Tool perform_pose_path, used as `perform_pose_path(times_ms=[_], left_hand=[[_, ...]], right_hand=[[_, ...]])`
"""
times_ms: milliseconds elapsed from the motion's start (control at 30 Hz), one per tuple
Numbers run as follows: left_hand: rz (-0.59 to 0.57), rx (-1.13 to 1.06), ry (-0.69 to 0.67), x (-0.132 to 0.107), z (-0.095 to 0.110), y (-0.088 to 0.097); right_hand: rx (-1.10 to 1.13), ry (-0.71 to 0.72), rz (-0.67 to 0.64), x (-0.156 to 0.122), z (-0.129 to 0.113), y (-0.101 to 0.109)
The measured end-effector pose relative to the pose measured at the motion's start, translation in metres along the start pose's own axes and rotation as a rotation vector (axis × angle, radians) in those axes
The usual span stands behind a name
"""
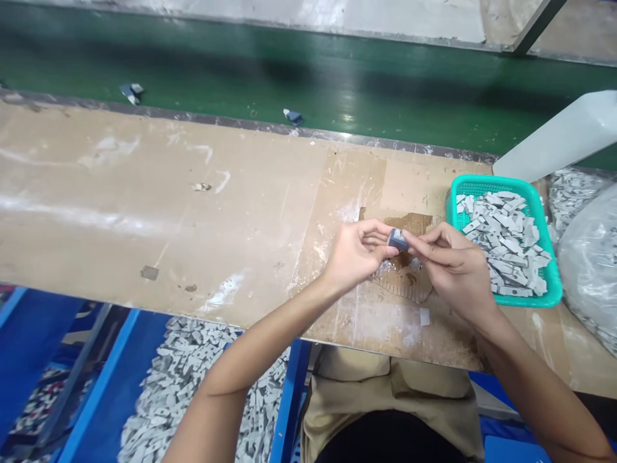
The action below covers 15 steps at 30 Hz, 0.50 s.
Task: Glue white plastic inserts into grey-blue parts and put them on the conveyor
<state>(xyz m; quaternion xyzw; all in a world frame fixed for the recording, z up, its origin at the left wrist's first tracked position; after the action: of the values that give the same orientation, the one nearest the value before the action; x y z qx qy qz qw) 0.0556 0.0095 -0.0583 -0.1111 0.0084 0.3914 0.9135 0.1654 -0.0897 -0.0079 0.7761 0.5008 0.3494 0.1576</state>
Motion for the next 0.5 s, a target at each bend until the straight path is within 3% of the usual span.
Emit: perform_pose_path(times_ms=[133,233,333,500], left_hand=[[-0.06,-0.056,0.022,0.002,0.003,-0.004],[-0.115,-0.291,0.14,0.005,0.003,-0.003],[-0.027,-0.463,0.228,0.009,0.003,0.012],[0.124,-0.563,0.243,0.013,-0.002,0.032]], right_hand=[[0.012,-0.078,-0.021,0.002,0.006,0.003],[-0.016,-0.124,0.117,0.001,0.008,0.023],[-0.023,-0.198,0.285,-0.004,0.013,0.046],[0.009,-0.348,0.402,-0.014,0.027,0.064]])
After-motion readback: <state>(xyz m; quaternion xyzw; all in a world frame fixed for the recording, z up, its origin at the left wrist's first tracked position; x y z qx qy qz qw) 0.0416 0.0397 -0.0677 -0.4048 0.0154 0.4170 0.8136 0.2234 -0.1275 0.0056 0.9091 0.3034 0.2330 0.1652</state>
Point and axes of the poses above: each hand's wrist, its own x-axis towards the middle knuckle, its own y-axis out of the back of the hand, z = x × y, the point moved 6 cm from there along x, towards the middle knuckle, and after that the axes turned 2 degrees about -x, right-handed, at the moved point
